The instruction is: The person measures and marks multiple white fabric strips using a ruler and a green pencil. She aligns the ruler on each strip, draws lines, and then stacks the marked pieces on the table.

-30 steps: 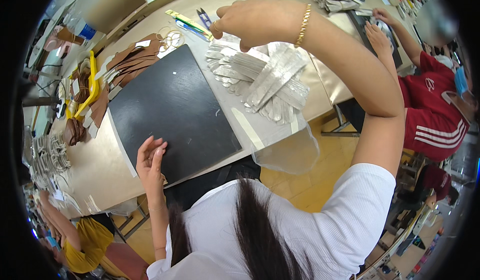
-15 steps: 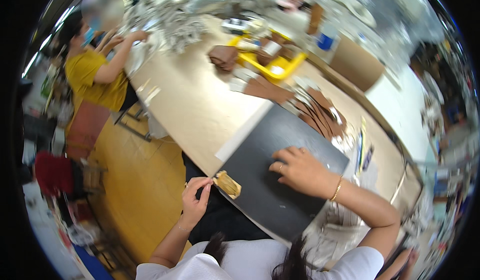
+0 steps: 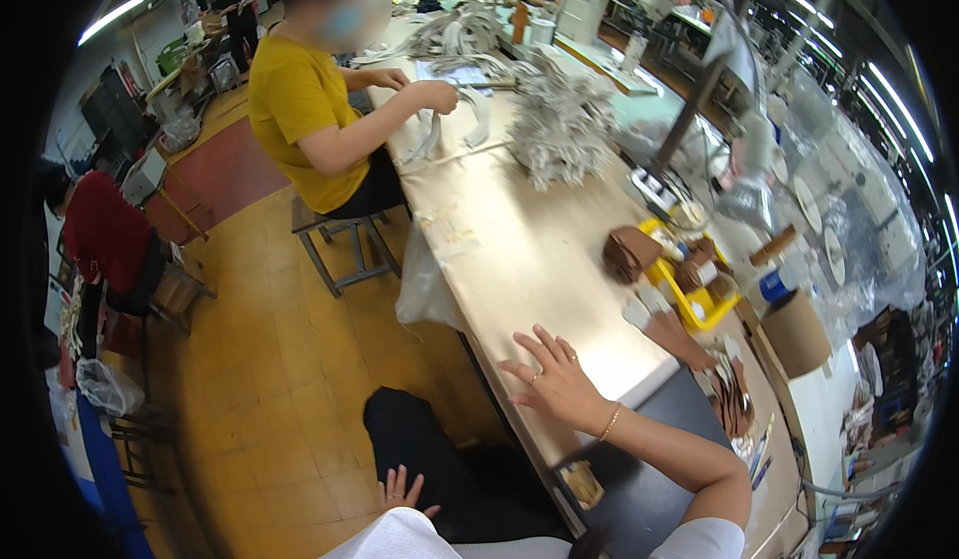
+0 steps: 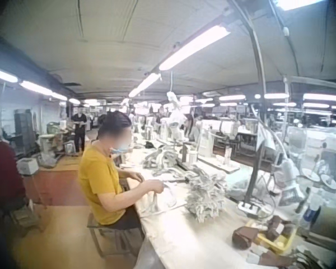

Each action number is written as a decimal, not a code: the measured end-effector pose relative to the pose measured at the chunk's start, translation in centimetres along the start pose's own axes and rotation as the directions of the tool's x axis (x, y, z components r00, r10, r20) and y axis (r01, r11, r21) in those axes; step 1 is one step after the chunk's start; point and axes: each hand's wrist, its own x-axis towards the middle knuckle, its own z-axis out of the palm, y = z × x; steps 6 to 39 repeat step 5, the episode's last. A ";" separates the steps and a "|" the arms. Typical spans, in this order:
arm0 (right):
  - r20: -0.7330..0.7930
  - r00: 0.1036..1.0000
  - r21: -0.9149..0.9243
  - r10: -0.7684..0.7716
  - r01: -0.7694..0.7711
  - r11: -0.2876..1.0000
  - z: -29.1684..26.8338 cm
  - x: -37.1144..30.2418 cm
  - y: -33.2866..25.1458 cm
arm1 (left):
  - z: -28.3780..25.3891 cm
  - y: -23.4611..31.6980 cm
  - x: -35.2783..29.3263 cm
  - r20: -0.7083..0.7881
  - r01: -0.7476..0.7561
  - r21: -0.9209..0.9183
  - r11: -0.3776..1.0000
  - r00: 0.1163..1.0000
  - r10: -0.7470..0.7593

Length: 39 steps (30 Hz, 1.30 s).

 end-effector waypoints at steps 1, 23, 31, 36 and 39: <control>-0.021 0.999 -0.012 0.033 -0.033 0.999 0.7 2.3 0.1 | 0.9 -1.2 0.5 -0.018 -0.022 -0.023 1.000 1.000 0.022; -0.073 0.995 -0.104 0.066 -0.073 0.992 3.6 9.8 1.2 | 2.4 -4.6 3.0 0.094 -0.056 -0.212 0.976 0.993 0.077; -0.073 0.995 -0.104 0.066 -0.073 0.992 3.6 9.8 1.2 | 2.4 -4.6 3.0 0.094 -0.056 -0.212 0.976 0.993 0.077; -0.073 0.995 -0.104 0.066 -0.073 0.992 3.6 9.8 1.2 | 2.4 -4.6 3.0 0.094 -0.056 -0.212 0.976 0.993 0.077; -0.073 0.995 -0.104 0.066 -0.073 0.992 3.6 9.8 1.2 | 2.4 -4.6 3.0 0.094 -0.056 -0.212 0.976 0.993 0.077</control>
